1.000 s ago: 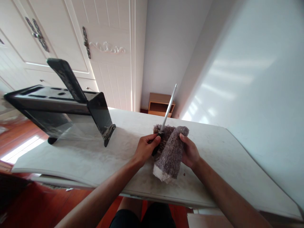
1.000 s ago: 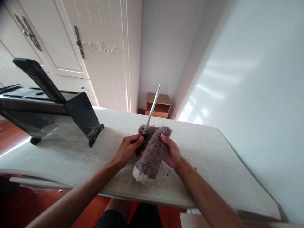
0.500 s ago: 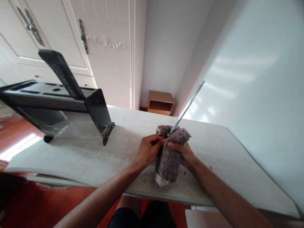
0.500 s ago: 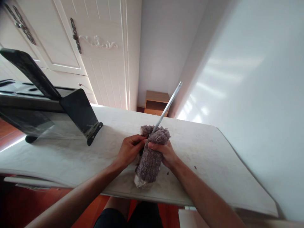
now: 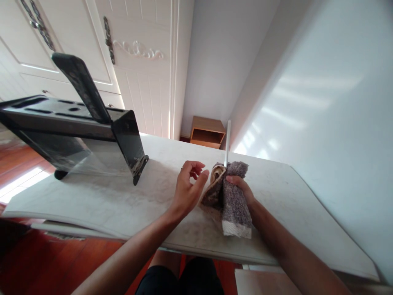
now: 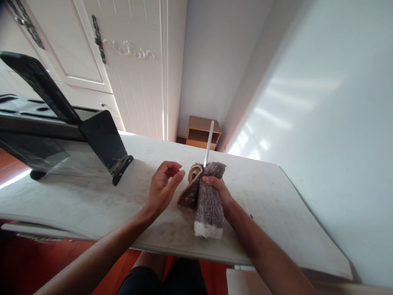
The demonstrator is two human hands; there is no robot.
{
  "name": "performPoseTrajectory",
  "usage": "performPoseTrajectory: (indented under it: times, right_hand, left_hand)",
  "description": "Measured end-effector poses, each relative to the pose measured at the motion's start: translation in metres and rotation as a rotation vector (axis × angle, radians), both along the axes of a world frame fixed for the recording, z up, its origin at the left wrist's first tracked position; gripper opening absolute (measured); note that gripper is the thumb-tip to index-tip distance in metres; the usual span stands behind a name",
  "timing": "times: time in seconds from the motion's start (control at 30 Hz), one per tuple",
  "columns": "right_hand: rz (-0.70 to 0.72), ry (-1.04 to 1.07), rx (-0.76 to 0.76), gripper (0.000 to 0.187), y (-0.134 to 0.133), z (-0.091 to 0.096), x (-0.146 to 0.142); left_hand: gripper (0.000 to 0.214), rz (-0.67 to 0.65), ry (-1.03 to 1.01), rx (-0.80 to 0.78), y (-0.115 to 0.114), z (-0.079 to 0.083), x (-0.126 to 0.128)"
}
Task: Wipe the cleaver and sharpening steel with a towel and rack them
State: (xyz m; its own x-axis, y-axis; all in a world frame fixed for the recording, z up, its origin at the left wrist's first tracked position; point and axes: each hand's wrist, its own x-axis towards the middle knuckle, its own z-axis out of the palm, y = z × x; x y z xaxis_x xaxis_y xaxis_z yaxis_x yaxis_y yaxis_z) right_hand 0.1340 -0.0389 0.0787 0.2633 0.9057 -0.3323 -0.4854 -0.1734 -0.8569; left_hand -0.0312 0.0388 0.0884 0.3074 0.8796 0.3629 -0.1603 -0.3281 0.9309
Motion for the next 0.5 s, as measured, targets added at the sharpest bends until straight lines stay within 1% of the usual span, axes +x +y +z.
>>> performPoseTrajectory:
  times: [0.07,0.13,0.17,0.23,0.27,0.3,0.33,0.5]
  right_hand:
    - [0.170,0.030,-0.114,0.028,-0.001,-0.004,0.008]
    - [0.312,0.041,-0.141,0.032,-0.002,-0.005,0.010]
    - [0.345,0.035,-0.119,0.035,-0.003,-0.004,0.009]
    - [0.370,0.017,-0.047,0.048,-0.004,-0.001,0.004]
    - [0.367,0.008,-0.010,0.055,-0.004,0.001,0.001]
    - [0.361,0.000,0.022,0.060,-0.005,0.002,-0.002]
    - [0.362,-0.011,0.040,0.063,-0.006,0.003,-0.003]
    - [0.410,-0.049,0.020,0.056,-0.010,0.009,-0.005]
  left_hand:
    - [0.026,0.016,-0.032,-0.180,0.006,-0.001,0.001]
    - [0.038,-0.025,-0.053,-0.362,0.011,-0.003,0.003]
    - [0.041,-0.086,-0.076,-0.442,0.013,-0.005,0.004]
    - [0.046,-0.269,-0.138,-0.561,0.014,-0.006,0.005]
    - [0.046,-0.351,-0.168,-0.594,0.014,-0.007,0.005]
    - [0.046,-0.406,-0.189,-0.611,0.014,-0.006,0.005]
    - [0.045,-0.432,-0.201,-0.618,0.013,-0.006,0.004]
    - [0.042,-0.418,-0.219,-0.623,0.012,-0.004,0.003]
